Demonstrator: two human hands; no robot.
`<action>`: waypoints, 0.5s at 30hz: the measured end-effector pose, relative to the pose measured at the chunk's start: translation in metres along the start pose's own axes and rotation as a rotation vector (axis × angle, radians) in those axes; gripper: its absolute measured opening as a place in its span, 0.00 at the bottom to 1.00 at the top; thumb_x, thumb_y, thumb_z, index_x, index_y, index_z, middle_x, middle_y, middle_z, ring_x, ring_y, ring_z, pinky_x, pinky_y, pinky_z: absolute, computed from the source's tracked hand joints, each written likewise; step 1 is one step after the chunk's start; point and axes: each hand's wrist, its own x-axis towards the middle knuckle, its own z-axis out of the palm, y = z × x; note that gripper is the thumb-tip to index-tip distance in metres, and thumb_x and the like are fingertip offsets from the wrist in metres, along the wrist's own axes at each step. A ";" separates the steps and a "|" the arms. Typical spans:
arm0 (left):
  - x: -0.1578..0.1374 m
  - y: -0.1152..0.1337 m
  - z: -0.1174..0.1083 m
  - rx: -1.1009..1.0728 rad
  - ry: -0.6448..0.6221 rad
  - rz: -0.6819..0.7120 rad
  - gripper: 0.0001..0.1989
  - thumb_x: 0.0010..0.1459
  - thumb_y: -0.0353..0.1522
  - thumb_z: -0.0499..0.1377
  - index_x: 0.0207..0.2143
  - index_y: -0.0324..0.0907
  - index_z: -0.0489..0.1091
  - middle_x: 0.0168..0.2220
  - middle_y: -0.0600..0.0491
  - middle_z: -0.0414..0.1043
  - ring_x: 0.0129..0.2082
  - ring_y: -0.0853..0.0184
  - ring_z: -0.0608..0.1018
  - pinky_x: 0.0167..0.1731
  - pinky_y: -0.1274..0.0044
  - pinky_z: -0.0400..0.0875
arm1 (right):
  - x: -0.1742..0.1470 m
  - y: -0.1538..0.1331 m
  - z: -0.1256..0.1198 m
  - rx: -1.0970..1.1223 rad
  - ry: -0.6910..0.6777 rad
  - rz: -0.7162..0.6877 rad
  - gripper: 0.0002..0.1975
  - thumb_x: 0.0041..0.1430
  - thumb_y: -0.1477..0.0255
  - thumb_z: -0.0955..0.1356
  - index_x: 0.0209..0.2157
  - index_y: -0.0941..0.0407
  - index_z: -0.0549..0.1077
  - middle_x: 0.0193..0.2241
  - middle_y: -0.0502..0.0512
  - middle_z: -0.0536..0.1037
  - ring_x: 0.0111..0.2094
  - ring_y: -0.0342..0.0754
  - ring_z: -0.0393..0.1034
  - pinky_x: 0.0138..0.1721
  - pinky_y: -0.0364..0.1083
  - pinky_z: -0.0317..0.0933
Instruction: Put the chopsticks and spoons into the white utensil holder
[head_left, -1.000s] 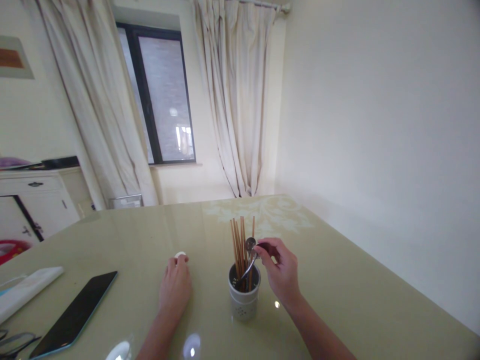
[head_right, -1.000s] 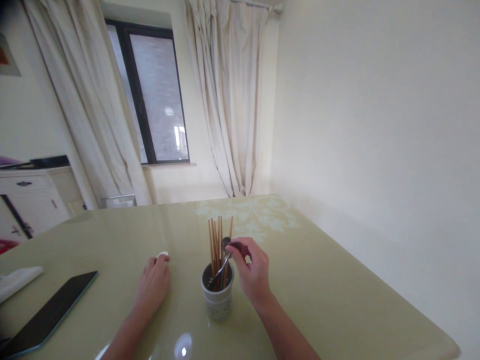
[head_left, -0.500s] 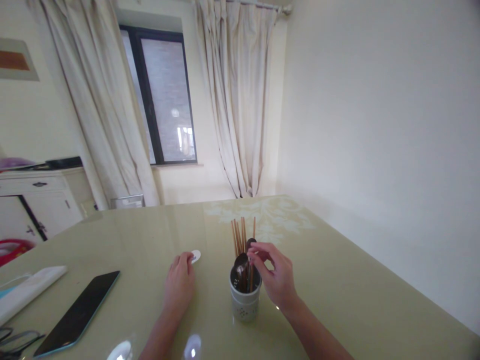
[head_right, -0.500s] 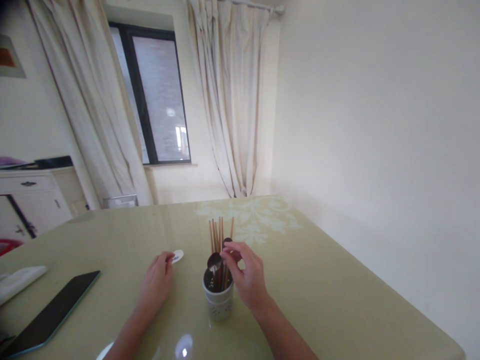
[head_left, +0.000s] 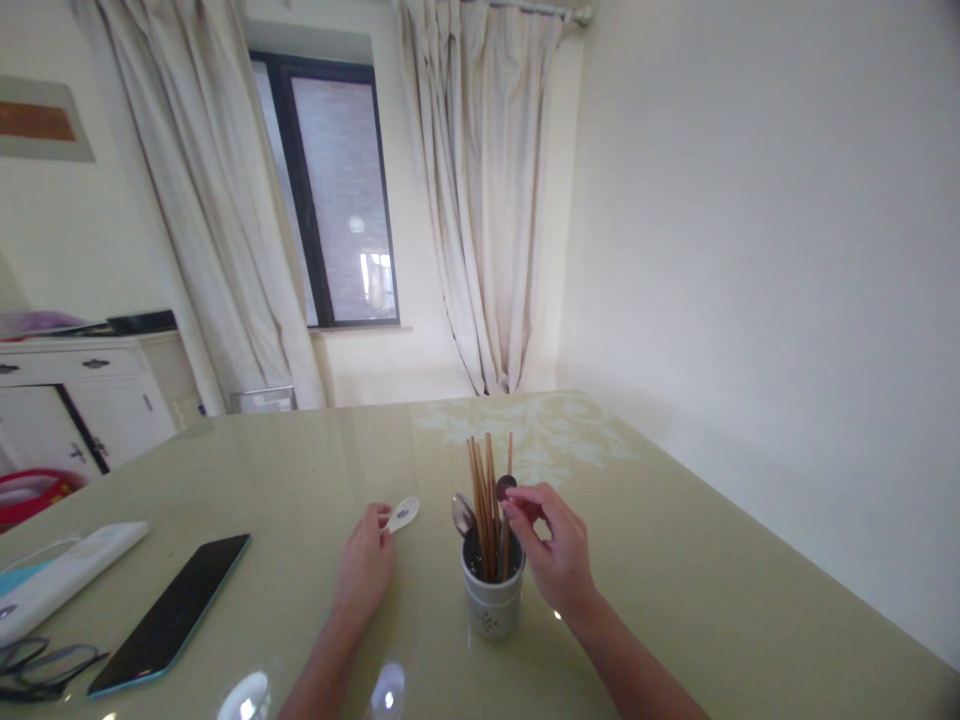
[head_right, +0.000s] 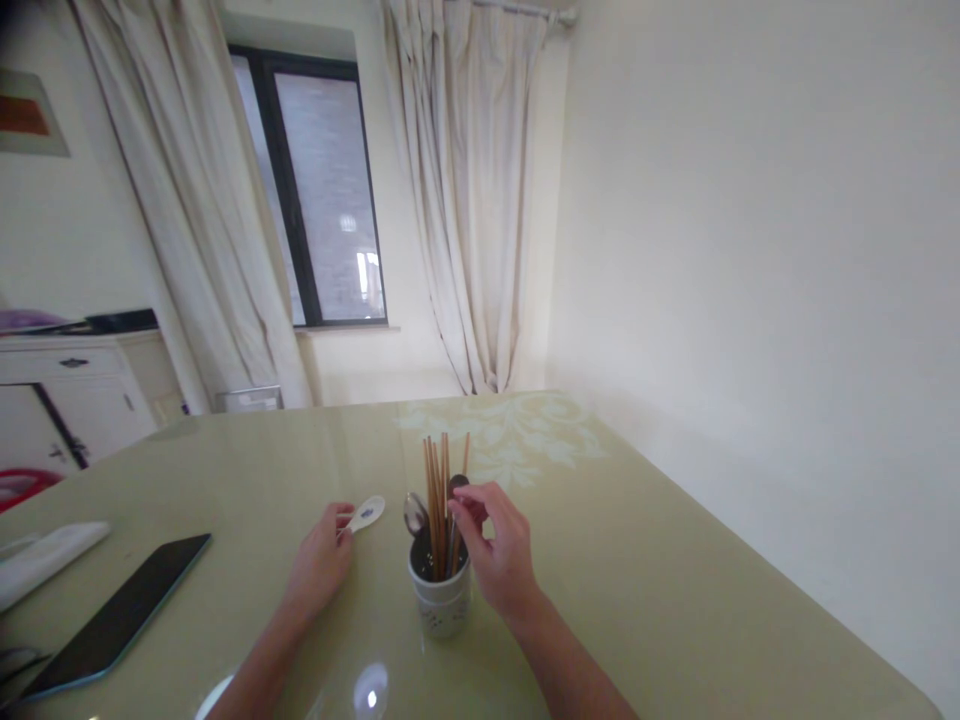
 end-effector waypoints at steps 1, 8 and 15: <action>0.000 0.001 -0.001 -0.027 0.021 0.008 0.13 0.62 0.23 0.51 0.45 0.43 0.70 0.43 0.47 0.82 0.45 0.59 0.83 0.51 0.65 0.76 | 0.000 0.001 0.000 -0.005 0.001 -0.004 0.04 0.69 0.73 0.72 0.44 0.52 0.80 0.32 0.52 0.81 0.29 0.46 0.75 0.32 0.43 0.71; -0.030 0.047 -0.012 -0.292 0.412 0.304 0.17 0.71 0.40 0.51 0.55 0.42 0.69 0.46 0.46 0.76 0.44 0.58 0.79 0.46 0.65 0.78 | -0.005 0.000 0.002 -0.014 -0.006 -0.072 0.06 0.70 0.75 0.70 0.46 0.53 0.79 0.33 0.52 0.80 0.30 0.46 0.74 0.32 0.43 0.70; -0.084 0.077 0.007 -0.342 0.273 0.872 0.15 0.72 0.28 0.54 0.58 0.44 0.69 0.46 0.47 0.75 0.45 0.64 0.81 0.43 0.75 0.81 | -0.012 -0.011 0.002 0.025 -0.114 -0.170 0.16 0.71 0.79 0.67 0.55 0.51 0.77 0.38 0.56 0.82 0.38 0.50 0.77 0.38 0.46 0.72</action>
